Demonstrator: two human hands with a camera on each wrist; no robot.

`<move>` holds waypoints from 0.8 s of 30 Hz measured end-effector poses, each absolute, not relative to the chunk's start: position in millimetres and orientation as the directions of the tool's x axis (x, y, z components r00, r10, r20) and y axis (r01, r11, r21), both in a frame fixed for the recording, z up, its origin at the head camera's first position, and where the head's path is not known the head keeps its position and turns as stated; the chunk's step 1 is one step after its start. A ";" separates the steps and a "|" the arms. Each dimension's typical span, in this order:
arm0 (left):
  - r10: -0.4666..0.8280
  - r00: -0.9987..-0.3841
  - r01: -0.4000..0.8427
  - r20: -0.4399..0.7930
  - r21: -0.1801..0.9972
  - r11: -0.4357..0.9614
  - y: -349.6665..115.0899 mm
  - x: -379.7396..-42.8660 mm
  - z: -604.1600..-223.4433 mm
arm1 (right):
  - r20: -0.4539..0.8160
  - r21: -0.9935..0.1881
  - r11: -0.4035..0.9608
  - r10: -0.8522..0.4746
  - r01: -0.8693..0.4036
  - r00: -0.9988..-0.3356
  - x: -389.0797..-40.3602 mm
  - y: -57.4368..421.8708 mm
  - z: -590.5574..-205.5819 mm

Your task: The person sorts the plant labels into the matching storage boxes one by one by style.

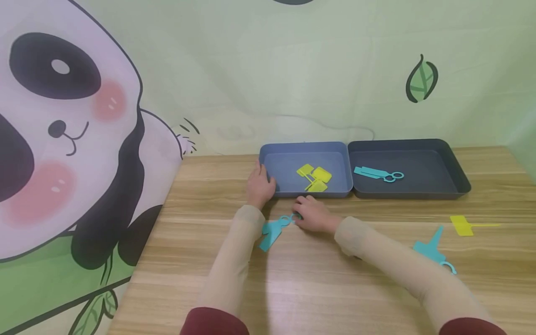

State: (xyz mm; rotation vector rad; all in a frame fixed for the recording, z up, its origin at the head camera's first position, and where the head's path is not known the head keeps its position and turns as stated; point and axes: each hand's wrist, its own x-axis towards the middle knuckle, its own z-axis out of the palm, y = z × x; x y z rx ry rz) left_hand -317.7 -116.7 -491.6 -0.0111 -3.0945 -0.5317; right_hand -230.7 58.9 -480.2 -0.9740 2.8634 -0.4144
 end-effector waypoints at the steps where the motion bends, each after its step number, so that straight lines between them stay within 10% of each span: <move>1: 0.007 -1.000 0.007 0.001 0.333 0.943 -116.6 -317.7 -491.7 | 0.002 -0.286 0.760 -0.609 -0.584 -0.793 -230.9 60.9 -480.3; 24: 0.001 -1.000 -0.002 -0.009 0.326 0.946 -116.9 -315.7 -489.0 | -0.092 -0.362 0.784 -0.569 -0.504 -0.817 -232.2 75.5 -475.2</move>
